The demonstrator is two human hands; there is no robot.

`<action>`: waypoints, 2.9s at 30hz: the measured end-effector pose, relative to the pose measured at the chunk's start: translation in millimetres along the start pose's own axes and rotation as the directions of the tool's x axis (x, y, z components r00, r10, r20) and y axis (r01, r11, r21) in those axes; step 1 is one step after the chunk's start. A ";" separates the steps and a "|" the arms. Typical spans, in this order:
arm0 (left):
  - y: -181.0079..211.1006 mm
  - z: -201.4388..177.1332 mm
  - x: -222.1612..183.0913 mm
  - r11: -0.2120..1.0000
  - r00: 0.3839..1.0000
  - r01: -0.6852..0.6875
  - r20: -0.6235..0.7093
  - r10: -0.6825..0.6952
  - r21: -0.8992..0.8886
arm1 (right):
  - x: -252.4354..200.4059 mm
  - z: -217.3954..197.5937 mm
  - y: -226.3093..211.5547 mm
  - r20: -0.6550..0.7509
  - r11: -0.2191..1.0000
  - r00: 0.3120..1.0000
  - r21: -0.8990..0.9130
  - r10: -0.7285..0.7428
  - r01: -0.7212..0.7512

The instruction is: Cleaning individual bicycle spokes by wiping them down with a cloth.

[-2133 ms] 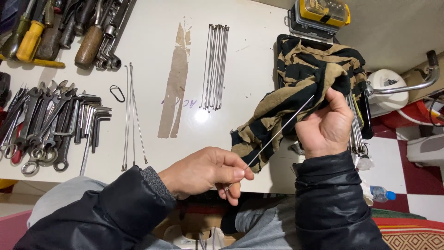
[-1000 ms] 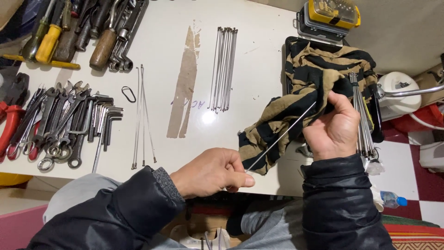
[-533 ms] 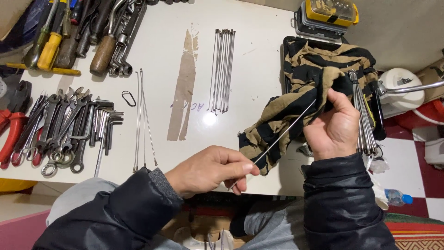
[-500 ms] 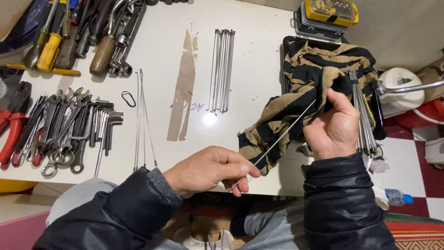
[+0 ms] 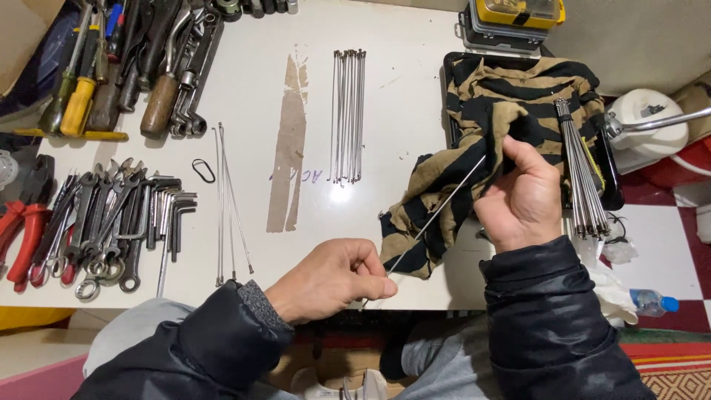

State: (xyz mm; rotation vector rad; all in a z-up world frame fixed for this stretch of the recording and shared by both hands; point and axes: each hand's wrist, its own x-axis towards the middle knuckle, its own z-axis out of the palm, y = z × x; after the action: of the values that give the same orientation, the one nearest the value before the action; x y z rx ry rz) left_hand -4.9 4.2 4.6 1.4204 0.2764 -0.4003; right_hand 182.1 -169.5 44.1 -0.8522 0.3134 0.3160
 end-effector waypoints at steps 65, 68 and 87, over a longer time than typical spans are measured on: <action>15.5 -91.7 147.8 0.794 0.749 0.272 -0.637 0.180 0.544 | 2.0 -66.4 72.4 0.717 -0.386 0.551 -0.406 0.427 0.828; 15.5 -92.0 153.2 0.737 0.759 0.301 -0.619 0.200 0.606 | 2.8 -65.8 71.8 0.709 -0.386 0.559 -0.416 0.430 0.823; 61.9 52.9 -23.2 0.976 0.975 -0.217 -0.032 0.218 0.031 | 0.5 -39.5 -11.3 0.513 -0.268 0.826 -0.783 0.233 0.561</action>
State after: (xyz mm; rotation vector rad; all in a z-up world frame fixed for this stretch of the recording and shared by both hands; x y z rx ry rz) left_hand -2.1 -39.5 77.1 1.4686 0.1421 -0.1999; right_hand 181.4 -206.9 27.1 -2.4863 -0.8887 0.4768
